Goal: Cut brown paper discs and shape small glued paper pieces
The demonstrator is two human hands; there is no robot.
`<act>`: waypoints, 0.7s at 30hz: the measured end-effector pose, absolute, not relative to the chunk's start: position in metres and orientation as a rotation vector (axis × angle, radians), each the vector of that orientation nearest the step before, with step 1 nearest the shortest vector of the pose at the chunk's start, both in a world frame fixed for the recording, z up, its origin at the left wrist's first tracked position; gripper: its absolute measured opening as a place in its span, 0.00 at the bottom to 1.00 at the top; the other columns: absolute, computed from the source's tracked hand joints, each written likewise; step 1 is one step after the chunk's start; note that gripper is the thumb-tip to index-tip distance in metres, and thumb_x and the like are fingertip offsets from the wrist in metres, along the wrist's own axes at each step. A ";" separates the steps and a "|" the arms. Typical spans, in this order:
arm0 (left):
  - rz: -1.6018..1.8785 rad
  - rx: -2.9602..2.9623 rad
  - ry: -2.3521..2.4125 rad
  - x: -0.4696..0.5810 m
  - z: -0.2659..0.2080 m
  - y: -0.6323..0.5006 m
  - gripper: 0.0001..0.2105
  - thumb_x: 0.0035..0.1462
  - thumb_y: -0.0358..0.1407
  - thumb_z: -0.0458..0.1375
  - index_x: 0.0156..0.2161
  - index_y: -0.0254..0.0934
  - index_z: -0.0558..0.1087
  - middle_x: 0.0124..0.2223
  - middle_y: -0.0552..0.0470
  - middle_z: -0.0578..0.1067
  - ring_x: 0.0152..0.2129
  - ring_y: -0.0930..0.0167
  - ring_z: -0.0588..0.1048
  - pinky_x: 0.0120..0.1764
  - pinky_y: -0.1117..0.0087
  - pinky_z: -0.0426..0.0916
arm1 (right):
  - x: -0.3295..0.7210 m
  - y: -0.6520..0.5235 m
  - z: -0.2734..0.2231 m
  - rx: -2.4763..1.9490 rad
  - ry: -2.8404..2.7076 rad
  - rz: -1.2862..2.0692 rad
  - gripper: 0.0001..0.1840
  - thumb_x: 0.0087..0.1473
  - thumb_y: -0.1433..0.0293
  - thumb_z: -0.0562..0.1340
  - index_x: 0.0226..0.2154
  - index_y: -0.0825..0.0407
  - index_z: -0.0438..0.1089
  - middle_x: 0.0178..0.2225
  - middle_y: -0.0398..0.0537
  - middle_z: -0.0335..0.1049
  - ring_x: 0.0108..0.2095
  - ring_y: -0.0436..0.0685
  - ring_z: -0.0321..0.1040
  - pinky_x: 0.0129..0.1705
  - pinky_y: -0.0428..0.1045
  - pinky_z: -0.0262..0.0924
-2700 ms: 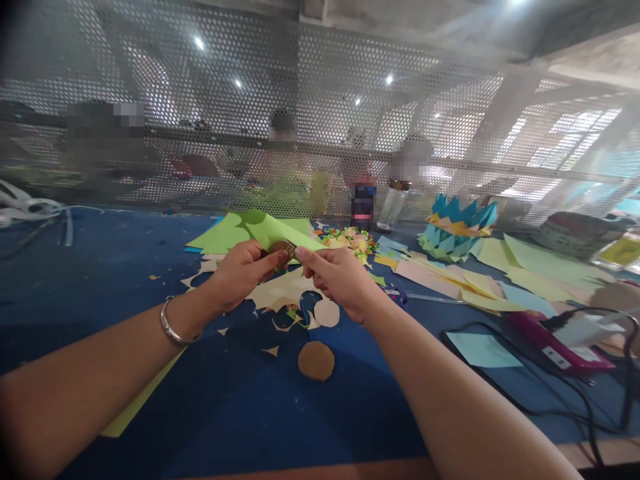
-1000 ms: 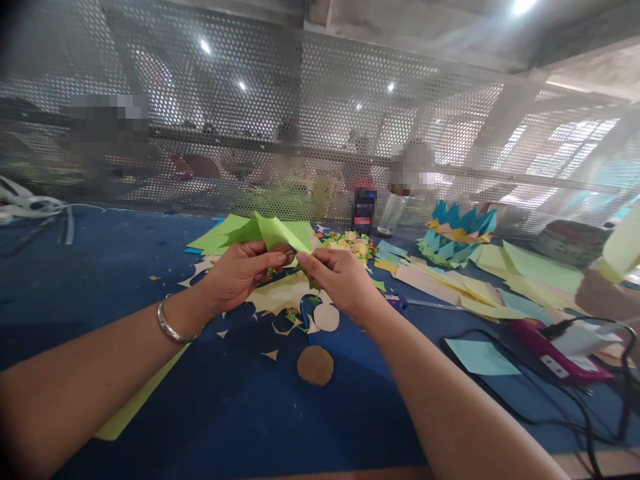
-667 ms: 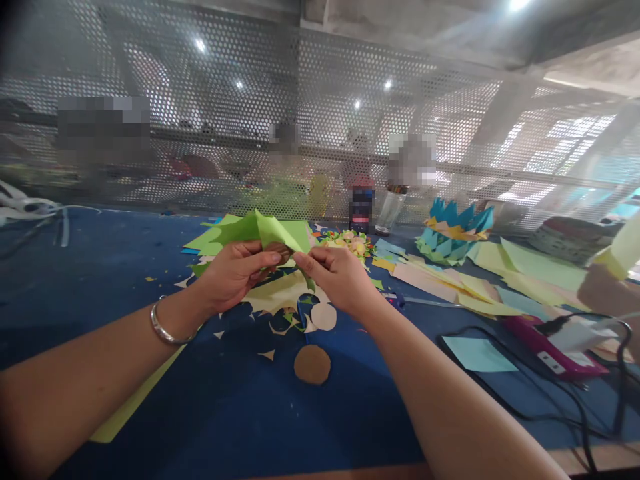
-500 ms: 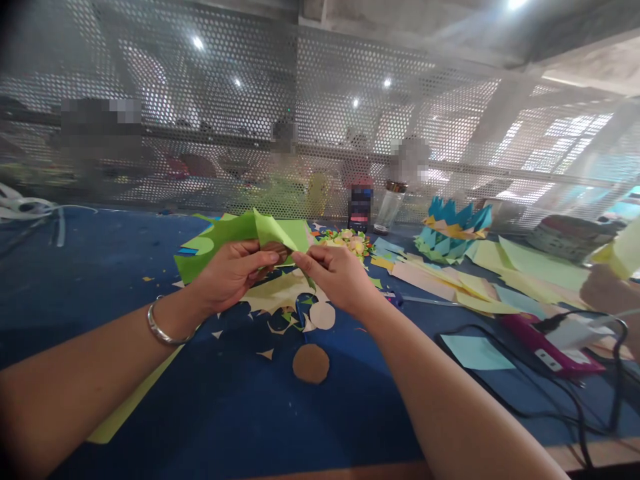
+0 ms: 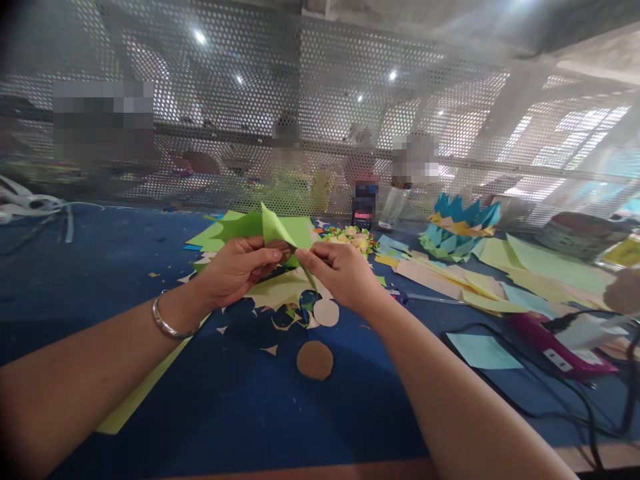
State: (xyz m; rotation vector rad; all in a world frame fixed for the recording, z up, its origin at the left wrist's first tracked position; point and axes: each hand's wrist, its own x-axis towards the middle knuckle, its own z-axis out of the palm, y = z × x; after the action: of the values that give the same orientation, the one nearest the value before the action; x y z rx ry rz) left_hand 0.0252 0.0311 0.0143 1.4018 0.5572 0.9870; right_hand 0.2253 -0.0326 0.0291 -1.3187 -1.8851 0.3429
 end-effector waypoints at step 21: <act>0.968 1.416 0.566 0.027 0.018 0.028 0.05 0.49 0.30 0.67 0.33 0.37 0.84 0.30 0.52 0.79 0.29 0.75 0.73 0.33 0.76 0.66 | 0.228 -0.031 0.026 -1.285 -1.967 0.227 0.27 0.66 0.53 0.55 0.22 0.49 0.53 0.22 0.39 0.50 0.25 0.50 0.51 0.28 0.49 0.45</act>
State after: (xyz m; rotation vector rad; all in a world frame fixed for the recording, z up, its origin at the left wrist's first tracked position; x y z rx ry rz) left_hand 0.0274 0.0278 0.0179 1.4165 0.5665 0.9680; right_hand 0.2281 -0.0313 0.0261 -1.2848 -1.9669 0.2270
